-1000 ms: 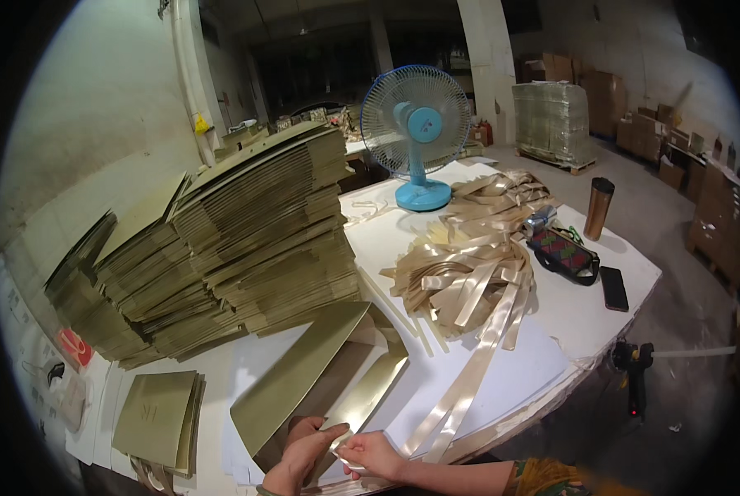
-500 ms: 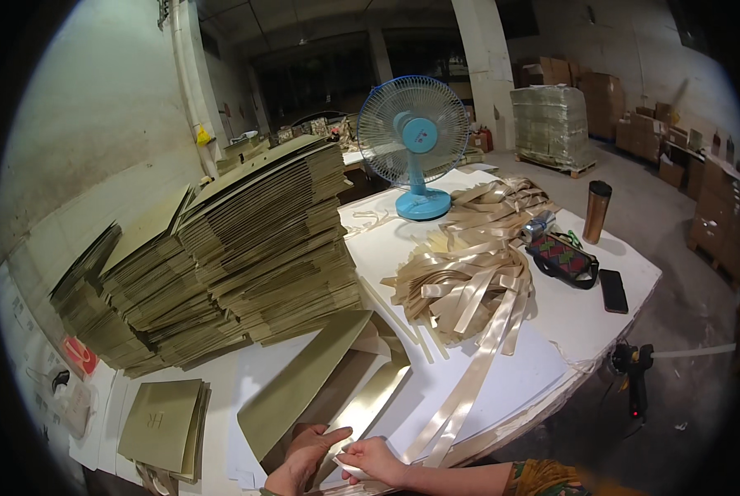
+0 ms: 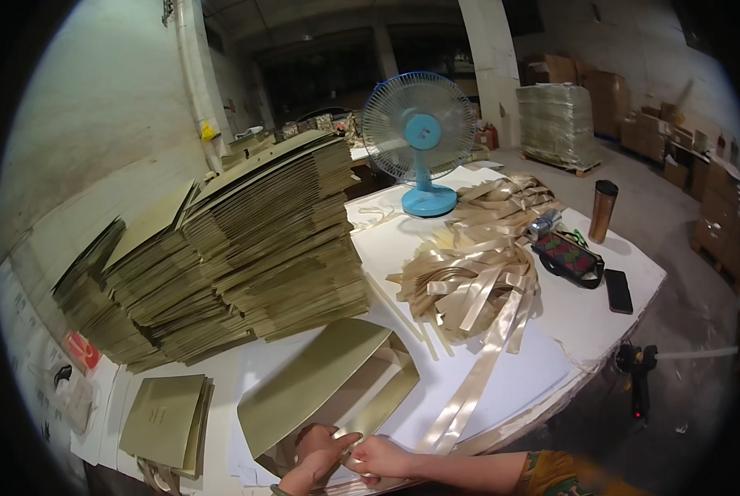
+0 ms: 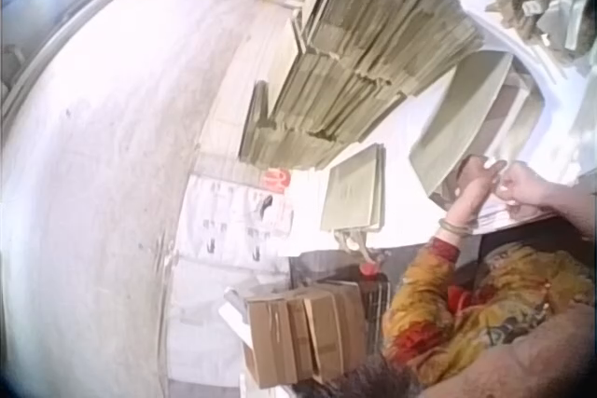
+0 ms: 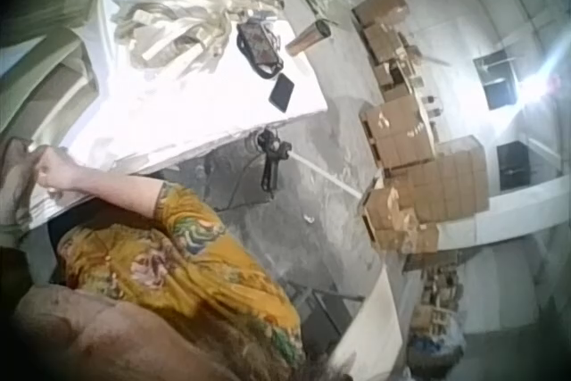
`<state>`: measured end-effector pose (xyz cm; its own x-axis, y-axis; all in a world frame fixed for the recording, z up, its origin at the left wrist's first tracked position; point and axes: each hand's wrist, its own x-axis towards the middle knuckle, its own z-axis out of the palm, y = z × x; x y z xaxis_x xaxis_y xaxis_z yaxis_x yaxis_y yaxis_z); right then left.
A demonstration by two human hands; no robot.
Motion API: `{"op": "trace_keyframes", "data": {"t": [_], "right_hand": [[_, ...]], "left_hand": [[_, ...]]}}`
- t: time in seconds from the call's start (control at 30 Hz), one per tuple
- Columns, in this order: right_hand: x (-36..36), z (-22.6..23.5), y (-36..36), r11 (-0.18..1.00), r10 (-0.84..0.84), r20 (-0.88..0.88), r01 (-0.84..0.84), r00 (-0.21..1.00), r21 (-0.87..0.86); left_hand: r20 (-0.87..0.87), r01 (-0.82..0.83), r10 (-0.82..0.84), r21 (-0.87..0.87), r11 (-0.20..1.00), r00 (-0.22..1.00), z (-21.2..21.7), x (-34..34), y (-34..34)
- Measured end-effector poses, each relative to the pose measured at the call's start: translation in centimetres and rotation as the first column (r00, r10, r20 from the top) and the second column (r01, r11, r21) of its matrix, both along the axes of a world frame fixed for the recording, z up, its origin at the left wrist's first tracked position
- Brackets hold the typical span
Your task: Attaching ribbon handles to paper gift bags using a hot glue gun.
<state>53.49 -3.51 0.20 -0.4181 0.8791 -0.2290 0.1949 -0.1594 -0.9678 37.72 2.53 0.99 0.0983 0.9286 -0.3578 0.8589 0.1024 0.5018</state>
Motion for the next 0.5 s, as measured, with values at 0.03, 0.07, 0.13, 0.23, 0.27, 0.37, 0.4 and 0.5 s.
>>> {"op": "trace_keyframes", "data": {"t": [0.03,0.07,0.13,0.23,0.27,0.37,0.4,0.5], "right_hand": [[0.9,1.4,0.0,0.989,0.121,0.202,-0.136,0.972,0.060],[1.7,2.0,0.0,0.956,0.219,0.403,-0.278,0.889,0.093],[4.1,1.2,-0.2,0.905,0.196,0.430,-0.332,0.881,0.267],[7.7,2.2,0.6,0.770,0.207,0.603,-0.508,0.770,0.385],[9.0,2.7,1.2,0.792,0.222,0.639,-0.519,0.736,0.322],[13.3,3.3,2.9,0.863,0.233,0.703,-0.476,0.671,0.169],[14.8,4.1,3.3,0.878,0.212,0.727,-0.454,0.653,0.152],[20.0,4.7,4.7,0.922,0.050,0.759,-0.323,0.649,0.215]], "left_hand": [[-0.027,-0.001,0.002,0.030,1.000,1.000,-0.5,-0.1,-0.2],[-0.057,0.005,-0.003,0.025,1.000,0.998,-0.8,-0.2,-0.3],[-0.004,0.017,-0.017,0.010,1.000,1.000,-0.9,-0.1,-0.6],[0.022,-0.026,0.026,0.005,1.000,0.999,0.6,0.3,-1.3],[-0.005,-0.076,0.076,0.009,0.997,0.997,1.1,0.6,-1.5],[0.132,-0.039,0.019,0.154,0.987,0.991,-1.8,0.0,-1.4],[0.109,-0.035,0.004,0.289,0.957,0.994,-6.6,-1.0,-0.4],[0.235,-0.041,-0.004,0.186,0.982,0.972,0.0,1.0,-3.4]]}}
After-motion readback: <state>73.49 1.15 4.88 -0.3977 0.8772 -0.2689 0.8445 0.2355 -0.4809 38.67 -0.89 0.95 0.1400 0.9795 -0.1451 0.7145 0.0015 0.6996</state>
